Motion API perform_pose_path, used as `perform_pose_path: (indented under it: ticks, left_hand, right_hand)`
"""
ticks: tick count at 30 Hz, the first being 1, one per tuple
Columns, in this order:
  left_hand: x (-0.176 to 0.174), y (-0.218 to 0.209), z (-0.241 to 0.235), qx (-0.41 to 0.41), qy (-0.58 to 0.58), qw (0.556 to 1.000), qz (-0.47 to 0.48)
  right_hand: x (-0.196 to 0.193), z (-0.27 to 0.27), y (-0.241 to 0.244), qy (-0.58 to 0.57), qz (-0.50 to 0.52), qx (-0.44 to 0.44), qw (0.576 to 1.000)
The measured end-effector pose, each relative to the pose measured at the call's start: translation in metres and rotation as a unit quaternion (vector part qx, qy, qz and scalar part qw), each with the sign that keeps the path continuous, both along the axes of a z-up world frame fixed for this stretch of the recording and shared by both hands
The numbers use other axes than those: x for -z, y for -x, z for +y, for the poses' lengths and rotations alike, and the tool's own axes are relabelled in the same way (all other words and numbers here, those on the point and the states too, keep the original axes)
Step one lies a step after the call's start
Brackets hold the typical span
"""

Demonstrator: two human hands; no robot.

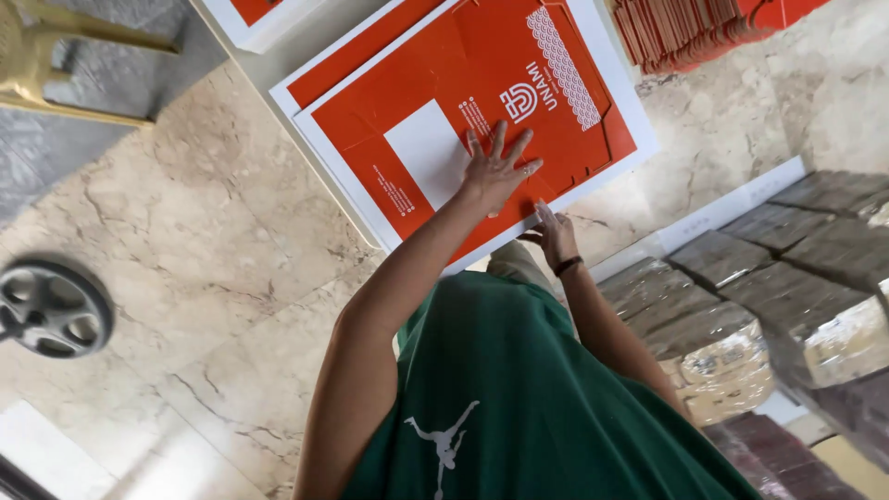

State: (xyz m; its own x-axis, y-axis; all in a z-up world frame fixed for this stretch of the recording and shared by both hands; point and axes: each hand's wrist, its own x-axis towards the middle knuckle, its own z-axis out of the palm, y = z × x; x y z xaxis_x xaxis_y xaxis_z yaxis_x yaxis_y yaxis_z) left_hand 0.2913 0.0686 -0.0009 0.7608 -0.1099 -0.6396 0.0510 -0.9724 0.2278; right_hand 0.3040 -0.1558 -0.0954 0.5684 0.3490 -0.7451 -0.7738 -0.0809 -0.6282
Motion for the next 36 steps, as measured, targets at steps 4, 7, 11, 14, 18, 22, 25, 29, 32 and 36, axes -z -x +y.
perform_pose_path:
  ticks: [4, 7, 11, 14, 18, 22, 25, 29, 32, 36]
  left_hand:
    - [-0.037, -0.008, -0.005, 0.031, -0.010, 0.999, 0.001]
    - [-0.012, -0.022, -0.018, 0.047, -0.019, 0.997, 0.062]
    - [-0.009, -0.029, -0.037, 0.001, -0.028, 0.998, 0.052]
    - [-0.011, -0.026, -0.045, -0.003, -0.059, 0.997, 0.039]
    - [-0.012, -0.029, -0.041, -0.029, -0.053, 0.997, 0.046]
    - [-0.025, -0.041, -0.017, -0.007, -0.007, 0.994, 0.106]
    - [-0.001, -0.041, -0.007, -0.052, 0.079, 0.995, 0.037]
    - [0.011, -0.045, -0.024, -0.134, -0.013, 0.991, 0.016]
    - [0.012, -0.045, -0.035, -0.142, -0.042, 0.988, 0.040]
    - [0.008, -0.047, -0.037, -0.148, -0.071, 0.986, 0.039]
  right_hand:
    - [-0.041, 0.016, -0.017, 0.020, -0.026, -0.045, 0.998]
    - [-0.052, 0.014, -0.033, 0.035, -0.086, -0.143, 0.985]
    - [-0.033, 0.000, -0.046, 0.050, -0.074, -0.105, 0.990]
    - [-0.039, -0.002, -0.044, 0.002, -0.139, -0.121, 0.983]
    - [-0.066, 0.011, -0.050, 0.050, -0.282, -0.216, 0.934]
    - [-0.071, 0.012, -0.052, 0.092, -0.092, -0.148, 0.980]
    - [-0.061, 0.014, -0.049, 0.120, -0.014, -0.120, 0.985]
    - [-0.050, 0.013, -0.049, 0.079, 0.030, -0.081, 0.993]
    - [-0.051, 0.012, -0.041, 0.089, -0.015, -0.078, 0.993]
    - [-0.021, 0.002, -0.031, 0.207, -0.295, -0.214, 0.908]
